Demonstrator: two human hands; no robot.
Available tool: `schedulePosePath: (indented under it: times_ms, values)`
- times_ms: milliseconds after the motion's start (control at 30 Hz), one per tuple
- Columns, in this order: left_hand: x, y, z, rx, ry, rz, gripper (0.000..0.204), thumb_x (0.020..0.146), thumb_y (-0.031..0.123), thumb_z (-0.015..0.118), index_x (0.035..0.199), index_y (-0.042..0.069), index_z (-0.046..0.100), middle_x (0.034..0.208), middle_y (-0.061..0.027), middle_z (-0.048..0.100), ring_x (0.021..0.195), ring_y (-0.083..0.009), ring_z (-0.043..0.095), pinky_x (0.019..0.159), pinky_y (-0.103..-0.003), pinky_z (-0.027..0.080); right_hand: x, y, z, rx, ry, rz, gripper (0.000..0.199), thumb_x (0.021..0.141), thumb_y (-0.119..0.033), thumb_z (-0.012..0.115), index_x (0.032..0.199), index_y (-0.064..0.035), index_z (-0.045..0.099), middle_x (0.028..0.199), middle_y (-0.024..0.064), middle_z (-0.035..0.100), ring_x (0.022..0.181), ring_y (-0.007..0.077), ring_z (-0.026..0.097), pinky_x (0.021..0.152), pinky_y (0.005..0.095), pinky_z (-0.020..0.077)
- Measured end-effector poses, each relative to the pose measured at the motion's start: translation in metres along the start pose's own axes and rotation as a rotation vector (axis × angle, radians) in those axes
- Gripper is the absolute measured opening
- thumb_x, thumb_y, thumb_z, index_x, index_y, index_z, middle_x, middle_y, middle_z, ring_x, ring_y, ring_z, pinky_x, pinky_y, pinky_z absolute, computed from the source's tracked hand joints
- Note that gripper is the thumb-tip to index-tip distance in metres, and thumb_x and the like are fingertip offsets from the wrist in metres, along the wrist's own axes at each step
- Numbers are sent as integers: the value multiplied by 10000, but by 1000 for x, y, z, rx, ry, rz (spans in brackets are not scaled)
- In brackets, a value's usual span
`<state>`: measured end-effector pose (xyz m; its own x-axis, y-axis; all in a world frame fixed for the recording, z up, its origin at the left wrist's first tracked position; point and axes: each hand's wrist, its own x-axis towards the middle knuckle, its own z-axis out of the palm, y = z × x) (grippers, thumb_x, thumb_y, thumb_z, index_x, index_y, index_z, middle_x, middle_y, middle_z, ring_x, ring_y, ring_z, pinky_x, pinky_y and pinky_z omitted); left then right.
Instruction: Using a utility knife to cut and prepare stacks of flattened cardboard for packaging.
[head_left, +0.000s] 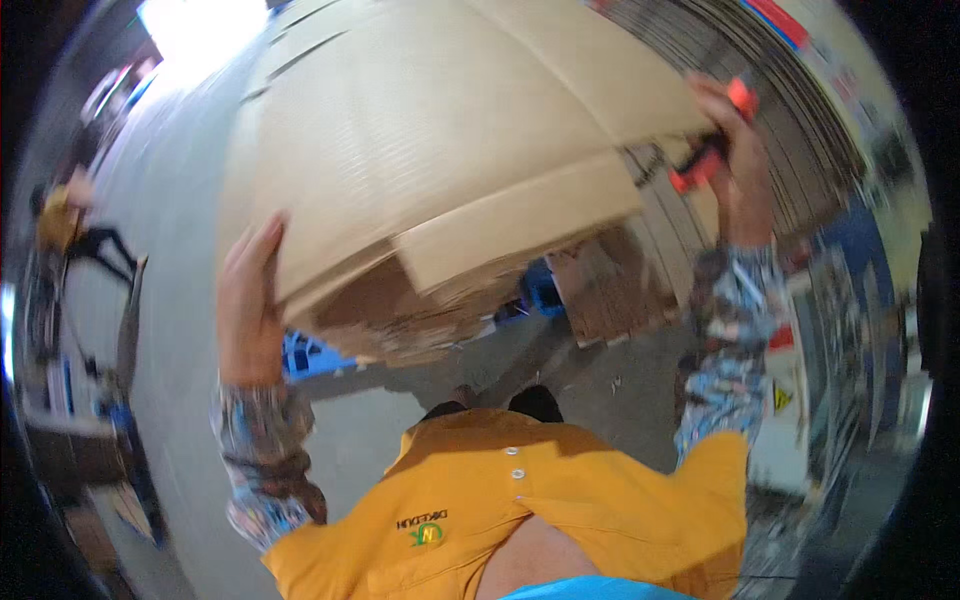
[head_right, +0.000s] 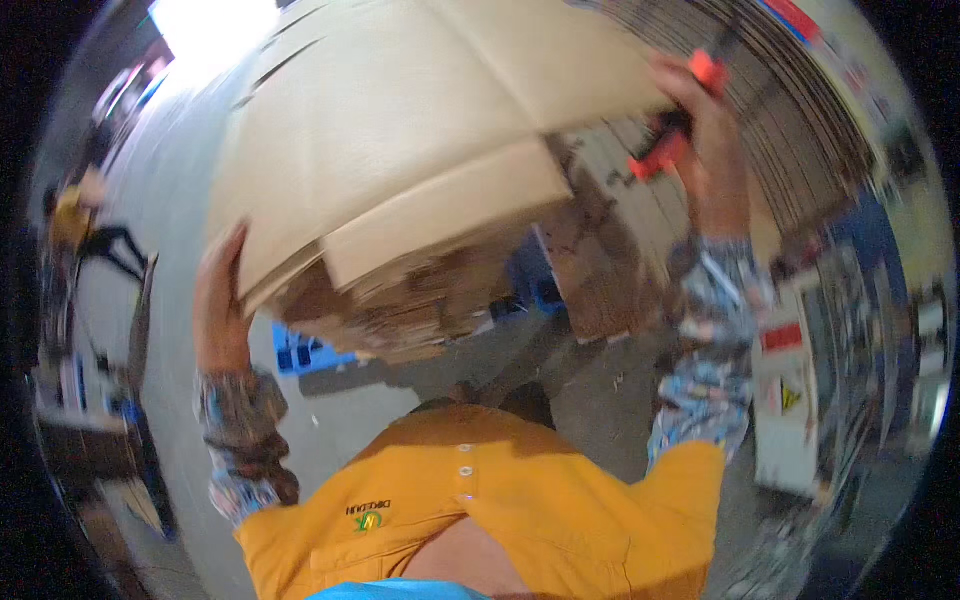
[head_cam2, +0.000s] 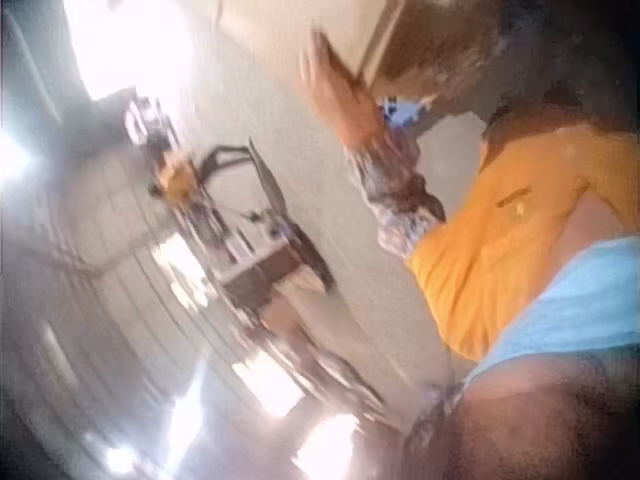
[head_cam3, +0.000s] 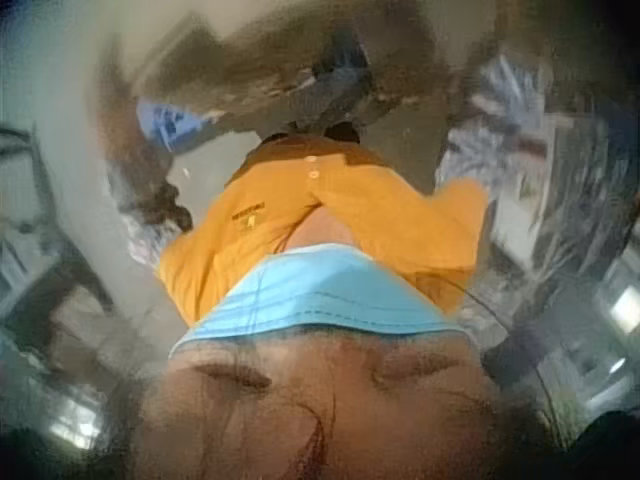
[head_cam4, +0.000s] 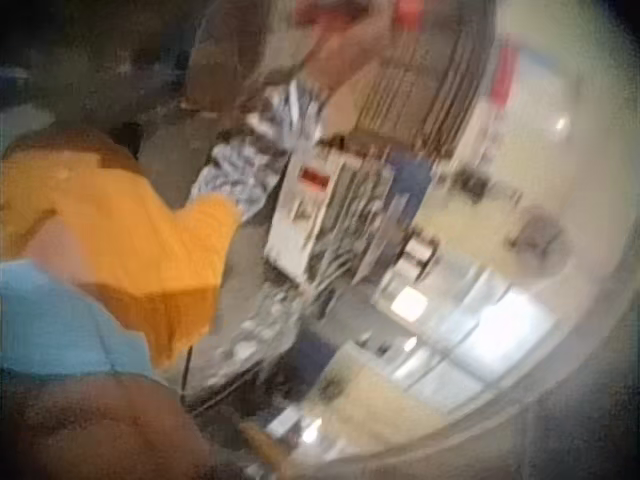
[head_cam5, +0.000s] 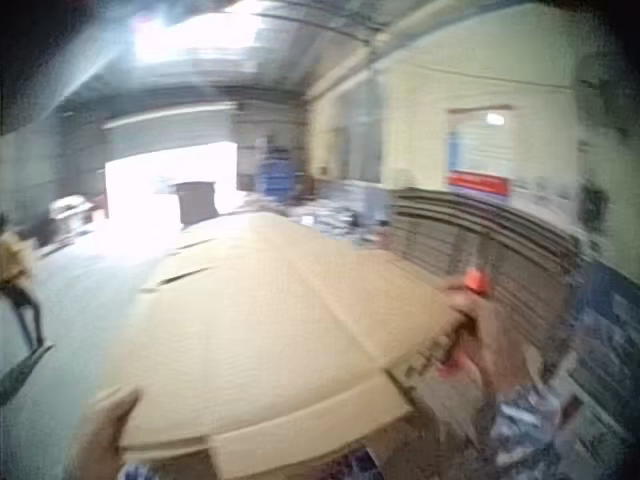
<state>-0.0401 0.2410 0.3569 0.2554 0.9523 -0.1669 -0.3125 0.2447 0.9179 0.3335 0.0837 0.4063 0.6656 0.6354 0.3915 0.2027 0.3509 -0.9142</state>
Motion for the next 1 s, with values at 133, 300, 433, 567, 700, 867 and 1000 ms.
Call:
schedulePosePath:
  times_ms: [133, 300, 433, 567, 700, 867, 1000]
  values:
    - [-34, -40, 20, 142, -94, 262, 287, 857, 83, 477, 1114, -44, 494, 1083, -125, 543, 1061, -165, 491, 922, -281, 383, -9, -90, -16, -116, 17, -138, 275, 784, -188, 577, 993, -10, 568, 889, 49, 579, 814, 130, 552, 729, 254, 449]
    - [-84, -93, 79, 17, 37, 333, 377, 865, 204, 481, 1181, -2, 466, 1219, -131, 460, 1097, -159, 464, 923, -299, 384, 35, -102, -95, 1067, -775, 143, 224, 767, -153, 576, 904, 24, 569, 793, 59, 578, 686, 135, 573, 618, 251, 489]
    - [-142, -138, 172, -221, -70, 152, 330, 878, 243, 465, 1107, 10, 515, 1107, -98, 540, 999, -134, 512, 853, -262, 408, -7, -138, -200, -7, -21, -457, 295, 725, -173, 622, 935, 24, 560, 805, 67, 572, 685, 147, 568, 607, 242, 483]
    - [-204, -187, 293, -8, -308, 103, 206, 876, 202, 477, 996, 39, 518, 968, -54, 561, 883, -115, 529, 788, -261, 424, -18, -111, -420, -78, 236, -220, 277, 738, -174, 598, 980, -38, 590, 893, 15, 563, 830, 115, 524, 766, 244, 414]
    - [-250, -284, 367, -74, -421, -143, 209, 855, 124, 513, 1024, 18, 448, 1000, -57, 533, 892, -122, 510, 784, -262, 416, -55, -38, -546, -365, 417, -32, 219, 681, -174, 660, 868, -77, 601, 850, 12, 587, 815, 129, 541, 762, 265, 410]
    - [-248, -315, 336, 116, -412, -392, 278, 829, 139, 554, 1042, 10, 431, 1017, -75, 522, 930, -142, 495, 812, -279, 404, -131, 70, -545, -219, 401, 423, 112, 690, -91, 637, 761, -61, 556, 645, 2, 531, 548, 110, 509, 518, 245, 414]
    - [-256, -300, 336, 194, -490, -382, 338, 812, 157, 568, 1067, 3, 409, 1042, -93, 499, 948, -170, 482, 819, -297, 393, -147, 69, -541, -253, 458, 466, 123, 699, -101, 645, 741, -54, 539, 628, -3, 516, 535, 99, 501, 506, 226, 402]
